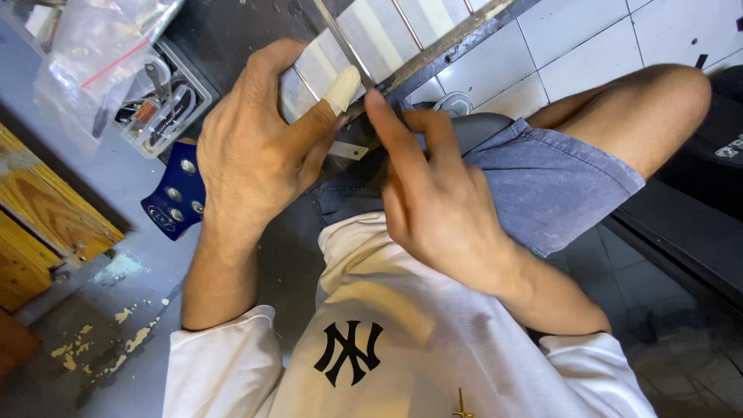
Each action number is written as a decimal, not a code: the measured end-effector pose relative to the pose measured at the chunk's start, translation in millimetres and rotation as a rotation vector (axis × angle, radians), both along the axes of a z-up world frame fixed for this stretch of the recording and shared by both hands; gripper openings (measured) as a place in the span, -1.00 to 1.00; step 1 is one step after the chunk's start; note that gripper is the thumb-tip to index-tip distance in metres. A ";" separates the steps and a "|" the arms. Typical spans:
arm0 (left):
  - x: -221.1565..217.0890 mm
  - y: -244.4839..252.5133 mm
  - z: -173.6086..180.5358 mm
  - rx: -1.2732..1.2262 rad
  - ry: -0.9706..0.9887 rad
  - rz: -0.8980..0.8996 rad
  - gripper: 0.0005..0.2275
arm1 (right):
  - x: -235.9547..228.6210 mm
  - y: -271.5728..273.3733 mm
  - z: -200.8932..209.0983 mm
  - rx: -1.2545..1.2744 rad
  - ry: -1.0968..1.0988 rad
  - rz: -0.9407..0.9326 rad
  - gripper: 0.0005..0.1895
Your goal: The person uses a metal file to smooth the edges of the frets on a guitar neck. The person holds the neck with the left hand and files the frets with the right hand, moving along the fretboard.
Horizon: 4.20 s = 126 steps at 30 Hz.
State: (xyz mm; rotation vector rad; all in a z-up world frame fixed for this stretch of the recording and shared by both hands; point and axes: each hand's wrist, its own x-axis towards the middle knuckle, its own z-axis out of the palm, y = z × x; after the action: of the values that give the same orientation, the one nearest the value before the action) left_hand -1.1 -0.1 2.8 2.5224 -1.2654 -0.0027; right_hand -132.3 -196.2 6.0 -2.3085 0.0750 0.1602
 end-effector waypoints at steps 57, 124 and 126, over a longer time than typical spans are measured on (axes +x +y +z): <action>2.4 -3.4 2.3 0.028 0.059 0.040 -0.75 | -30.6 -6.4 -2.4 -0.073 -0.044 0.024 -0.34; 1.6 -6.2 1.3 0.013 0.295 0.263 -0.52 | -52.9 -43.2 10.6 0.319 -0.012 0.032 -0.40; 3.1 -7.3 0.6 0.022 0.299 0.255 -0.53 | -47.7 -41.8 13.3 0.266 -0.020 0.046 -0.40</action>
State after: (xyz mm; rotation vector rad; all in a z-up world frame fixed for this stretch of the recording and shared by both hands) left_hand 2.1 -7.4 3.3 2.5636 -0.8296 -0.3234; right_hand -180.0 -238.1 19.3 -2.0471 -0.0097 0.1609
